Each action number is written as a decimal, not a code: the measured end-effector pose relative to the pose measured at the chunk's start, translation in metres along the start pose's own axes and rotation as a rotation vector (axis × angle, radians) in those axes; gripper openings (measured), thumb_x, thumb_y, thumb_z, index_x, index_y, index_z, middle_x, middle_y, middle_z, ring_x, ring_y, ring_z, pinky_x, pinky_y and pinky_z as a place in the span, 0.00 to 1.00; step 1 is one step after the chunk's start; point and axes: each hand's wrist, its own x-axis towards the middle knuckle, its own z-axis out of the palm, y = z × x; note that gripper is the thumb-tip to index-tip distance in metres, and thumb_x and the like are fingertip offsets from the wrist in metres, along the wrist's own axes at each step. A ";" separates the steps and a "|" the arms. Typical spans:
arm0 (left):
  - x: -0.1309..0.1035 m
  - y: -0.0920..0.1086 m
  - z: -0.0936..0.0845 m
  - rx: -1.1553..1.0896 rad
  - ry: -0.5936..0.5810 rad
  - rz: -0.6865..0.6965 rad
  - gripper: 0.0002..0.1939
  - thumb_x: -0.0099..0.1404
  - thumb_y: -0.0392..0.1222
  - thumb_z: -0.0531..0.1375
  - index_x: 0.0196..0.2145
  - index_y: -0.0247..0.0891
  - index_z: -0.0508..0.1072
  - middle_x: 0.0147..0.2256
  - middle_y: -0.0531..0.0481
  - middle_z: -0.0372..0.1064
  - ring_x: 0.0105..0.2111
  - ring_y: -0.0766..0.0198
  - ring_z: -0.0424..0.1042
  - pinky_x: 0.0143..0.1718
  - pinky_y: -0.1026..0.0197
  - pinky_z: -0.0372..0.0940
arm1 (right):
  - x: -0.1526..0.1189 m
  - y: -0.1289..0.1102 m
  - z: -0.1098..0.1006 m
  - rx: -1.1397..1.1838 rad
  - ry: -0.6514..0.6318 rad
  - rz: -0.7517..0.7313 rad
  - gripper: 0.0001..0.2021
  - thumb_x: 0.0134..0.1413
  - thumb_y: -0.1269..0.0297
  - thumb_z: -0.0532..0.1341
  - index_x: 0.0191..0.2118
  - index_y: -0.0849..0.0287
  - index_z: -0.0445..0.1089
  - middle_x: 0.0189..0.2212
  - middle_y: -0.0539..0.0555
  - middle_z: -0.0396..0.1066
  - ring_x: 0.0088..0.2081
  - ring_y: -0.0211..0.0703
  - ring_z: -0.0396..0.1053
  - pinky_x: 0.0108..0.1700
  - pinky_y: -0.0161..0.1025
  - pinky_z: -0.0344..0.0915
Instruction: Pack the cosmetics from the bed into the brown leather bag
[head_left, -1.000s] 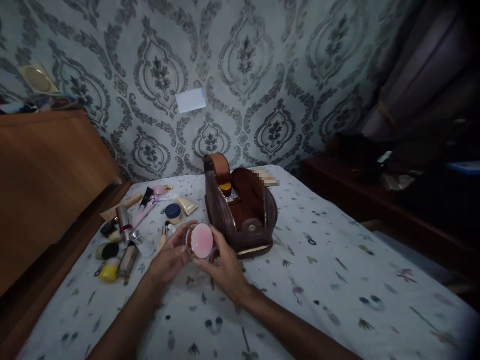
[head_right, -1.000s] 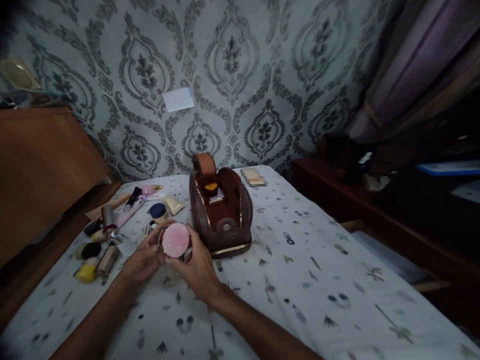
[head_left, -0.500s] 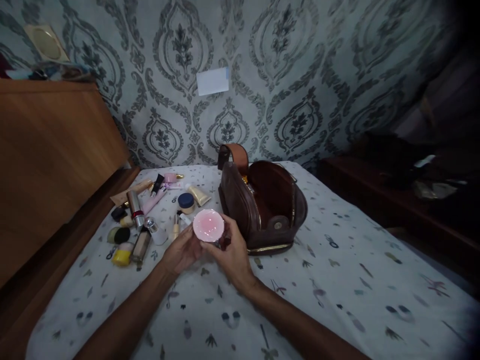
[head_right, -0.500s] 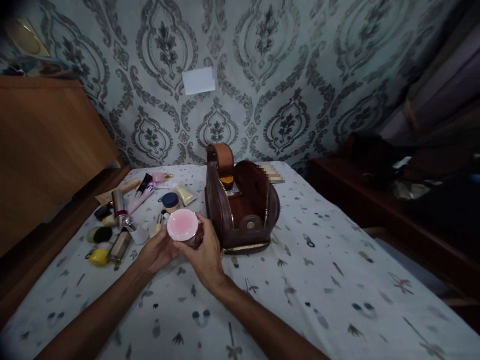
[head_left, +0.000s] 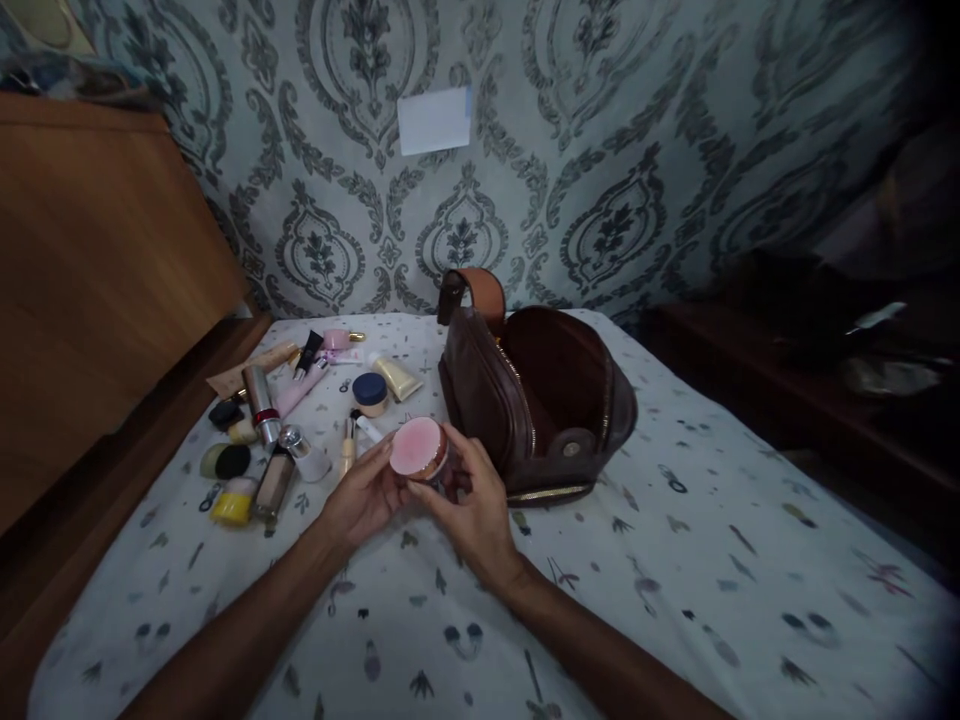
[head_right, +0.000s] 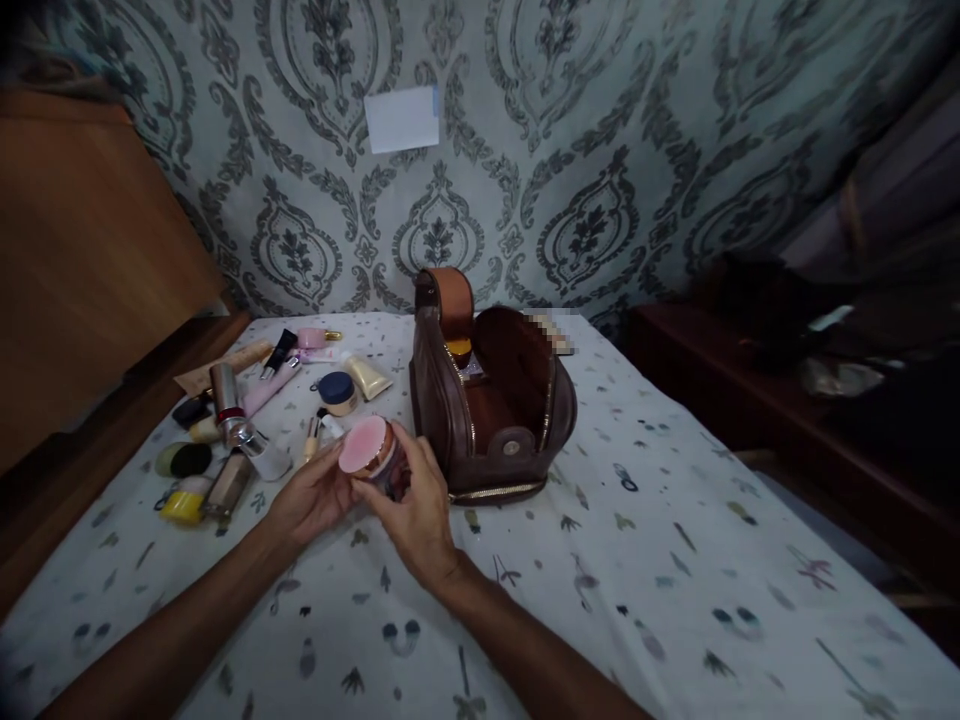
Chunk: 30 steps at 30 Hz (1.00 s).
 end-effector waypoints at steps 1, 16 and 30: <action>0.000 0.000 0.001 -0.005 0.002 -0.007 0.14 0.64 0.38 0.64 0.48 0.38 0.74 0.34 0.51 0.78 0.29 0.67 0.76 0.28 0.67 0.71 | 0.000 0.001 0.000 0.010 -0.003 -0.003 0.31 0.49 0.59 0.69 0.60 0.55 0.65 0.44 0.56 0.69 0.41 0.46 0.69 0.43 0.43 0.71; -0.002 0.000 -0.003 0.020 0.030 -0.060 0.08 0.68 0.41 0.60 0.41 0.34 0.74 0.30 0.50 0.77 0.27 0.67 0.76 0.29 0.67 0.72 | -0.005 0.003 0.000 0.044 -0.048 -0.007 0.32 0.53 0.59 0.67 0.64 0.55 0.61 0.48 0.58 0.68 0.46 0.48 0.69 0.47 0.43 0.71; -0.004 0.000 -0.003 0.163 0.043 0.046 0.27 0.48 0.56 0.73 0.38 0.36 0.72 0.21 0.57 0.73 0.14 0.70 0.68 0.15 0.68 0.67 | 0.000 -0.001 0.005 0.452 -0.168 0.384 0.36 0.40 0.52 0.73 0.57 0.58 0.67 0.49 0.58 0.72 0.49 0.49 0.70 0.51 0.45 0.67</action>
